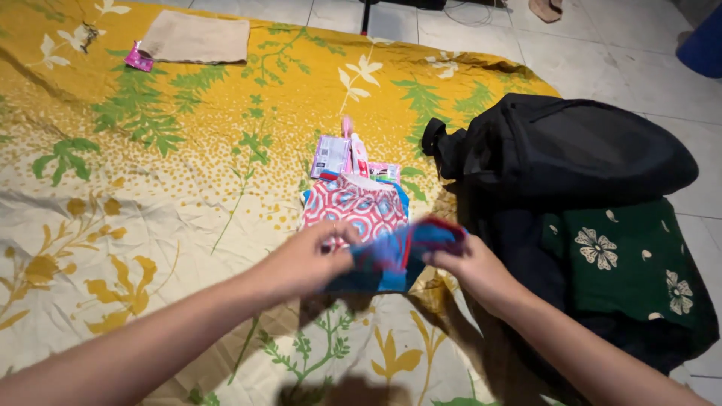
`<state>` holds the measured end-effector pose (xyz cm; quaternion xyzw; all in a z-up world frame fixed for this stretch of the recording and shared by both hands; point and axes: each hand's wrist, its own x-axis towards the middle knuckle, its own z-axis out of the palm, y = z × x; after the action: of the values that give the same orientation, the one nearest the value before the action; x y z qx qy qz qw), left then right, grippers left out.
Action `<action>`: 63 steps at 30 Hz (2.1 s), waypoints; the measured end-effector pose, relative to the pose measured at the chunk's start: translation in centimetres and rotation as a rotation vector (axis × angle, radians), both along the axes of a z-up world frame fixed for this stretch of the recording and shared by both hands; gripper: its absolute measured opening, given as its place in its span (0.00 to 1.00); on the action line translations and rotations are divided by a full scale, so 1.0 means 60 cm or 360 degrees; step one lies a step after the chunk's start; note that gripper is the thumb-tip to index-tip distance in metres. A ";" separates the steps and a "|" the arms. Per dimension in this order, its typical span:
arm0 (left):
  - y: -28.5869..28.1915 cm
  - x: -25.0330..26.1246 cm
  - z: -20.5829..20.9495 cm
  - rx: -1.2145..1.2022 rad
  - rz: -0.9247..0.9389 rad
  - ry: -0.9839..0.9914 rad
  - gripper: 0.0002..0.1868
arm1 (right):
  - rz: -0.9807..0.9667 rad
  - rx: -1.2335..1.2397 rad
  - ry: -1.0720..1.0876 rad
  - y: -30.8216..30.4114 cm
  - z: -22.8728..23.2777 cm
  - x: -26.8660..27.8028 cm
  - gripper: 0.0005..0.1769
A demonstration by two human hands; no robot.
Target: The person folds several garments and places them into a black backpack on a bed. They fold a dark green floral skirt, a blue shirt, and a white shirt, then add toiletries before closing the bag.
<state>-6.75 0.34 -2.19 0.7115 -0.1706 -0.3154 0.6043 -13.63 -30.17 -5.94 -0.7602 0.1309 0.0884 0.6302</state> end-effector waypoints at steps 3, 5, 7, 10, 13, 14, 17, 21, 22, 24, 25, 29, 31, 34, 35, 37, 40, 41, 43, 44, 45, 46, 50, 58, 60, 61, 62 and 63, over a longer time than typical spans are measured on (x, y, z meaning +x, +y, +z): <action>0.032 -0.051 -0.008 -0.0259 -0.0304 -0.0154 0.06 | 0.0474 -0.0231 -0.0229 -0.012 0.057 -0.049 0.18; 0.049 -0.073 -0.003 -0.0192 -0.0407 0.0019 0.07 | 0.0592 -0.0222 -0.0225 -0.017 0.073 -0.068 0.21; 0.064 -0.088 0.000 -0.0126 -0.0508 0.0196 0.09 | 0.0711 -0.0213 -0.0216 -0.025 0.075 -0.087 0.24; 0.079 -0.096 0.000 -0.0024 -0.0680 0.0099 0.10 | 0.1000 0.0007 0.0045 -0.030 0.065 -0.113 0.18; 0.079 -0.093 0.000 0.0189 -0.0876 -0.0123 0.09 | 0.1286 -0.0178 0.0120 -0.012 0.072 -0.120 0.25; 0.077 -0.092 0.000 0.0287 -0.0928 -0.0216 0.10 | 0.1285 -0.0345 0.0040 -0.001 0.073 -0.116 0.26; 0.069 -0.093 0.009 0.0535 -0.1021 -0.0217 0.13 | 0.1121 -0.0727 0.0114 0.030 0.067 -0.093 0.26; 0.067 -0.072 -0.031 0.0418 -0.0815 -0.0257 0.17 | 0.0781 -0.0754 -0.0305 0.043 0.003 -0.046 0.16; 0.068 -0.056 -0.038 0.0417 -0.0815 -0.0253 0.17 | 0.0782 -0.0753 -0.0301 0.047 -0.006 -0.035 0.16; 0.071 -0.021 -0.051 0.0458 0.0022 -0.0429 0.14 | 0.0532 -0.0700 -0.0433 0.057 -0.025 -0.012 0.14; 0.078 -0.002 -0.064 0.0461 0.0023 -0.0428 0.14 | 0.0534 -0.0697 -0.0432 0.062 -0.029 -0.005 0.14; 0.104 0.054 -0.102 0.0519 0.0495 -0.0218 0.15 | 0.0216 -0.0705 -0.0146 0.075 -0.049 0.017 0.13; 0.107 0.068 -0.112 0.0510 0.0566 -0.0032 0.16 | 0.0120 -0.0584 -0.0039 0.077 -0.056 0.026 0.15; 0.101 0.075 -0.115 0.0325 0.0442 0.0412 0.15 | 0.0043 -0.0488 0.0195 0.078 -0.058 0.034 0.19; 0.097 0.075 -0.108 0.0318 0.0395 0.0493 0.15 | 0.0030 -0.0455 0.0227 0.076 -0.056 0.039 0.19; 0.087 0.072 -0.092 0.0308 0.0349 0.0575 0.15 | 0.0018 -0.0425 0.0260 0.074 -0.054 0.046 0.20; 0.069 0.068 -0.071 0.0383 0.0318 0.0628 0.17 | 0.0019 0.0133 0.0513 0.074 -0.052 0.053 0.23; 0.064 0.069 -0.069 0.0426 0.0317 0.0634 0.18 | -0.0054 0.0019 0.0622 0.077 -0.053 0.055 0.22; 0.058 0.073 -0.074 0.0465 0.0318 0.0639 0.19 | -0.0124 -0.0100 0.0728 0.073 -0.067 0.060 0.21; 0.057 0.078 -0.080 0.0497 0.0324 0.0629 0.20 | -0.0081 -0.0037 0.0567 0.066 -0.080 0.063 0.18; 0.057 0.081 -0.088 0.0532 0.0328 0.0624 0.21 | -0.0038 0.0029 0.0410 0.060 -0.096 0.063 0.15; 0.058 0.083 -0.090 0.0532 0.0330 0.0627 0.21 | -0.0036 0.0028 0.0414 0.061 -0.091 0.065 0.15; 0.058 0.092 -0.117 0.0460 0.0355 0.0616 0.21 | -0.0150 0.0151 0.0371 0.085 -0.062 0.068 0.17; 0.062 0.101 -0.122 0.0209 0.0338 0.0490 0.11 | -0.0203 0.0073 0.0003 0.136 -0.031 0.056 0.26; 0.070 0.102 -0.129 0.0086 0.0262 0.0485 0.08 | -0.0080 0.0348 -0.0281 0.142 -0.044 0.040 0.23; 0.072 0.105 -0.144 0.0087 0.0258 0.0484 0.08 | -0.0083 0.0348 -0.0283 0.143 -0.053 0.037 0.23; 0.075 0.107 -0.159 0.0013 0.0219 0.0524 0.07 | -0.0099 0.0367 -0.0190 0.144 -0.062 0.035 0.22; 0.078 0.110 -0.173 -0.0061 0.0181 0.0563 0.08 | -0.0113 0.0387 -0.0097 0.146 -0.071 0.032 0.20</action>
<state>-0.17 5.03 -12.60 0.6418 -0.0271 -0.3976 0.6552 -11.70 -21.39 -10.18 -0.6755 0.1267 0.0581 0.7241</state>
